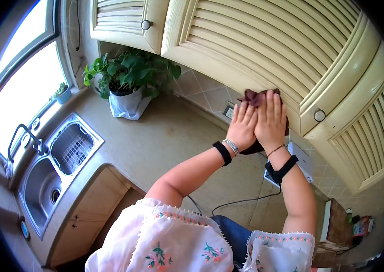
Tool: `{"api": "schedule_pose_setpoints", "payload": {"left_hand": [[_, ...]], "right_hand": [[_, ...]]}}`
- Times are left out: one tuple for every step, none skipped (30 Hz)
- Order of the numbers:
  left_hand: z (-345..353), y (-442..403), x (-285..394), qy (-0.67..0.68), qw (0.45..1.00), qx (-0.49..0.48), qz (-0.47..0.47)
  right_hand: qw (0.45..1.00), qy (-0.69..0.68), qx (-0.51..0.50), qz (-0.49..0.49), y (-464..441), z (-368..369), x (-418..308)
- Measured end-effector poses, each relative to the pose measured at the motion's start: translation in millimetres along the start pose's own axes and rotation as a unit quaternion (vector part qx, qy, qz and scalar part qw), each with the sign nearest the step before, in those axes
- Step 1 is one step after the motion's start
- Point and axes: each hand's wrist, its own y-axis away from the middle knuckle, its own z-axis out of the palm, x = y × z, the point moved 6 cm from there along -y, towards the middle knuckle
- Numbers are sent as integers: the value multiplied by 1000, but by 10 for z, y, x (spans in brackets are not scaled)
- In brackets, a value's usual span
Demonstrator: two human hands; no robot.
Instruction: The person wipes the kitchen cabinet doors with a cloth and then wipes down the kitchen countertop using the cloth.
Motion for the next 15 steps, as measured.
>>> {"api": "schedule_pose_setpoints", "payload": {"left_hand": [[-19,-14,-37,24,1000,-6,-20],[-58,-41,-75,23,999,1,-27],[-343,-71,-598,-52,998,-3,23],[-371,-111,-677,-41,999,5,3],[-423,-166,-802,-36,999,9,-7],[-438,-130,-921,-54,998,6,-20],[-482,-107,-1069,-52,998,-1,-34],[-523,-112,-1280,-77,996,2,-40],[-567,-115,-1473,-100,994,5,-43],[-669,-140,-1600,-112,993,2,-40],[-760,-188,-1712,-124,992,3,-37],[-848,-234,-1819,-152,988,-2,-30],[-948,-300,-1921,-183,983,-4,-19],[-1010,-332,-2053,-220,976,-9,-6],[-1048,-398,-2167,-257,966,-9,8]], "right_hand": [[999,12,-39,-21,-46,7,-34],[996,25,-77,-39,-100,21,-77],[998,8,-58,-13,-371,214,-523],[998,11,-62,-31,-473,228,-581],[997,13,-61,-39,-597,266,-668],[996,-20,-77,-49,-664,309,-768],[993,-53,-90,-53,-747,355,-876],[991,-48,-108,-55,-871,430,-1013],[988,-69,-120,-65,-991,461,-1157],[991,-34,-103,-83,-1103,493,-1293],[990,-68,-93,-85,-1200,591,-1406],[989,-58,-103,-90,-1310,606,-1523],[991,-67,-71,-87,-1418,678,-1629],[992,-78,-60,-79,-1508,699,-1713],[996,-37,-38,-71,-1601,734,-1773]]}}
